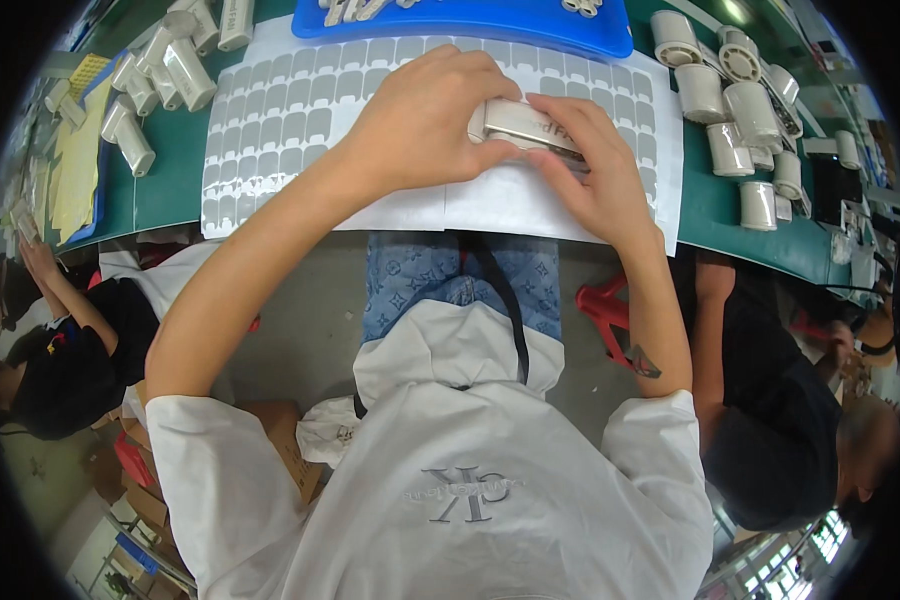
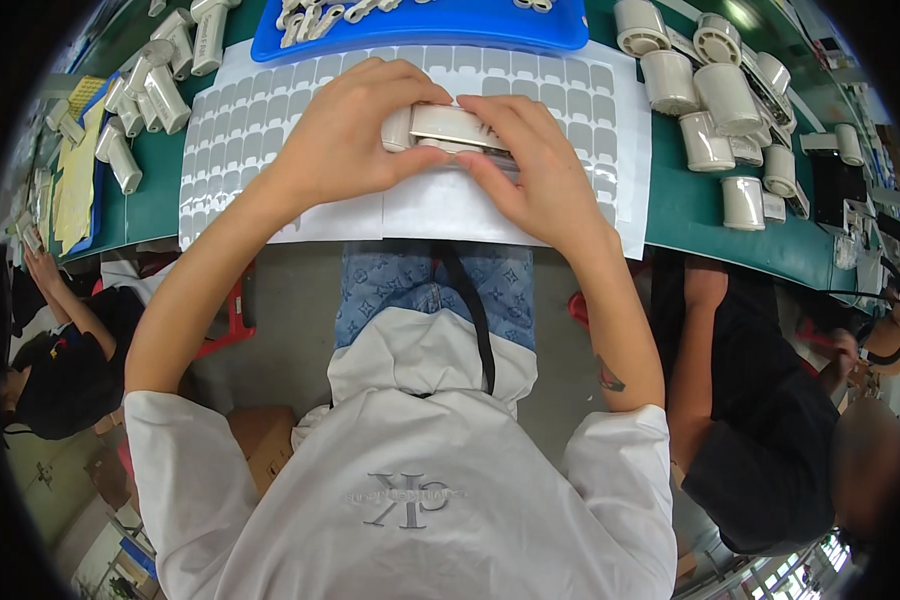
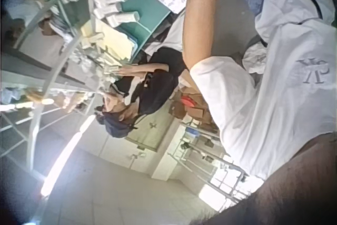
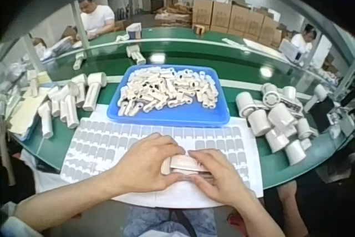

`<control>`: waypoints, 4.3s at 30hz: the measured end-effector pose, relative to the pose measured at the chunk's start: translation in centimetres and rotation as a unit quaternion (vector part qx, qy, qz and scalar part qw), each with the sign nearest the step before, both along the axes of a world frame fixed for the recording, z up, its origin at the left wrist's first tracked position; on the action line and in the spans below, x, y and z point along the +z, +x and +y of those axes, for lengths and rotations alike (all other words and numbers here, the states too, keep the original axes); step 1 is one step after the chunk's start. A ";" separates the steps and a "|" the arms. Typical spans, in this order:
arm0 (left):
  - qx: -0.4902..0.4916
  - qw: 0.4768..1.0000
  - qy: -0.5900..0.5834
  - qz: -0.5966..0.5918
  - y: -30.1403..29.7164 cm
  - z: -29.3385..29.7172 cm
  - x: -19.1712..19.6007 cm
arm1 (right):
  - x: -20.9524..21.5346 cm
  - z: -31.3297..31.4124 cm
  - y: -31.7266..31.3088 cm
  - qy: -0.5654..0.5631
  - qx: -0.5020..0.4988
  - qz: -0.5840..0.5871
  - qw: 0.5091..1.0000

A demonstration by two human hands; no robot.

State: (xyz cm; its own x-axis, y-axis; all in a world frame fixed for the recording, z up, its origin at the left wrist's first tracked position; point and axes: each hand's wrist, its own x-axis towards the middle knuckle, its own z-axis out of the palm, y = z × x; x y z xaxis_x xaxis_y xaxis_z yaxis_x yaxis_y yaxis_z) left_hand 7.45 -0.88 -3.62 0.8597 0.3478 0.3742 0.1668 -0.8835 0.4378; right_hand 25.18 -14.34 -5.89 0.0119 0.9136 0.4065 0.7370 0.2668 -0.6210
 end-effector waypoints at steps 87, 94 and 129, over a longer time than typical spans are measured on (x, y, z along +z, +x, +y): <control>0.236 0.945 -0.225 -0.030 -0.6 -5.7 -28.7 | -26.2 -4.1 -12.2 -0.216 -0.347 0.492 0.769; 0.230 0.949 -0.214 -0.021 -1.4 -4.2 -29.5 | -27.8 -2.8 -13.1 -0.233 -0.469 0.414 0.745; 0.287 0.919 -0.270 0.006 -1.5 -4.3 -27.2 | -24.8 -2.3 -14.4 -0.104 -0.429 0.400 0.804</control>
State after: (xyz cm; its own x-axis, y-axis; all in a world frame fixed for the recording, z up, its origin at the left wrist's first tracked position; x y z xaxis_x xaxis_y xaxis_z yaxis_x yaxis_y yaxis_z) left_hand 5.94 -5.16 -30.83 0.4793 0.8777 0.0046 0.5456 -0.3020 0.7817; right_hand 10.78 -16.66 -30.67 0.8547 0.4775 -0.2040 -0.0617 -0.2967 -0.9530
